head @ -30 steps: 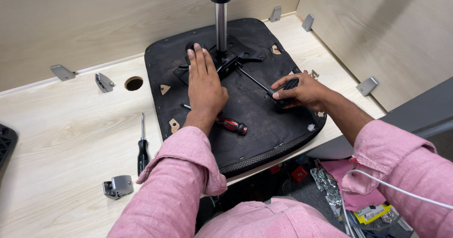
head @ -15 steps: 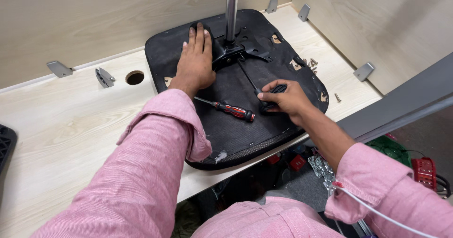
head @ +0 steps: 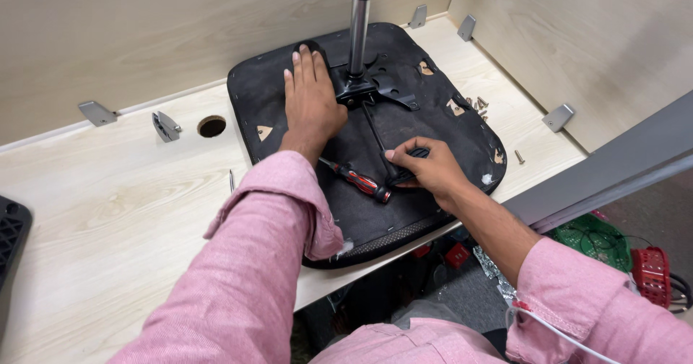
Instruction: The person attaches a gas lift cylinder to the underside of an office chair seat using a metal mounting plate. They align the plate, insert screws, and tighten them with a screwdriver to secure the connection.
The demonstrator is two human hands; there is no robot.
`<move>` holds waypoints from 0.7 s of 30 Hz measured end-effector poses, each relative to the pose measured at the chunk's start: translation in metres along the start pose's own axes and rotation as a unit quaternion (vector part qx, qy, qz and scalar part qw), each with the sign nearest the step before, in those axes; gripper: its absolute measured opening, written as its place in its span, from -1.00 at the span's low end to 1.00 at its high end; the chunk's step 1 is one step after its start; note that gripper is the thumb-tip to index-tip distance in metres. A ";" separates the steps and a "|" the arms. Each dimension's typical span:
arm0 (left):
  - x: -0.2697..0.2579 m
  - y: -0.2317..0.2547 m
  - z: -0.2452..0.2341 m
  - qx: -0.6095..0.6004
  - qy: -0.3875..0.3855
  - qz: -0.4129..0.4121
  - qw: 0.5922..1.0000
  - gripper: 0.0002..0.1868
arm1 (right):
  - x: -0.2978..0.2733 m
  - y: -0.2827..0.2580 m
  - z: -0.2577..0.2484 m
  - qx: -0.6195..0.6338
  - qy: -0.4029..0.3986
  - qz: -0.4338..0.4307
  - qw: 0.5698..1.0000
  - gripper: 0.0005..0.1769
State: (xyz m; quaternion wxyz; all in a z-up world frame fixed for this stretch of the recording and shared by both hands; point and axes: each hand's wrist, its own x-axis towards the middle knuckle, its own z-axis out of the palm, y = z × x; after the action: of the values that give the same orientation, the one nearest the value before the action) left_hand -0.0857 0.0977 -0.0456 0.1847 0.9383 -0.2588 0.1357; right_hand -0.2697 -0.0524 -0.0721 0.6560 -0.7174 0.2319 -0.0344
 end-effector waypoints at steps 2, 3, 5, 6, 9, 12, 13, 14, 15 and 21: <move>-0.011 0.003 0.009 -0.043 0.072 -0.004 0.996 0.08 | 0.004 0.000 -0.002 0.003 0.008 0.007 1.000 -0.66; -0.019 0.004 0.014 -0.065 0.106 -0.006 0.992 0.06 | 0.007 0.000 -0.004 0.004 0.012 0.011 1.000 -0.59; -0.039 0.011 0.026 -0.098 0.118 -0.023 0.988 0.01 | 0.015 -0.003 -0.009 0.012 -0.003 0.036 0.999 -0.51; -0.050 0.015 0.031 -0.115 0.096 -0.052 0.987 -0.06 | 0.020 -0.006 -0.012 0.016 -0.012 0.049 0.999 -0.48; -0.076 0.020 0.042 -0.123 0.005 -0.145 0.982 -0.21 | 0.042 -0.021 -0.022 -0.070 -0.041 0.025 0.996 -0.58; -0.095 0.015 0.046 -0.065 -0.018 -0.144 0.987 -0.28 | 0.070 -0.040 -0.033 -0.043 -0.043 -0.002 0.998 -0.52; -0.096 0.016 0.046 -0.077 -0.026 -0.153 0.985 -0.26 | 0.079 -0.047 -0.036 -0.064 -0.038 -0.023 0.997 -0.49; -0.096 0.015 0.043 -0.085 -0.032 -0.165 0.982 -0.23 | 0.090 -0.056 -0.037 -0.082 -0.035 -0.046 0.995 -0.45; -0.095 0.013 0.038 -0.093 -0.038 -0.176 0.979 -0.20 | 0.101 -0.065 -0.038 -0.100 -0.033 -0.070 0.992 -0.41; -0.096 0.010 0.026 -0.132 -0.034 -0.202 0.970 -0.21 | 0.159 -0.110 -0.030 -0.176 -0.070 -0.185 0.964 -0.23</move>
State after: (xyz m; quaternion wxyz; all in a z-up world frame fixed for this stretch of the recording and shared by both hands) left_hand -0.1671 0.1204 -0.1002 0.3218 0.9425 -0.0858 0.0284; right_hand -0.1075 -0.1364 -0.0030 0.5162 -0.8526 0.0510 -0.0632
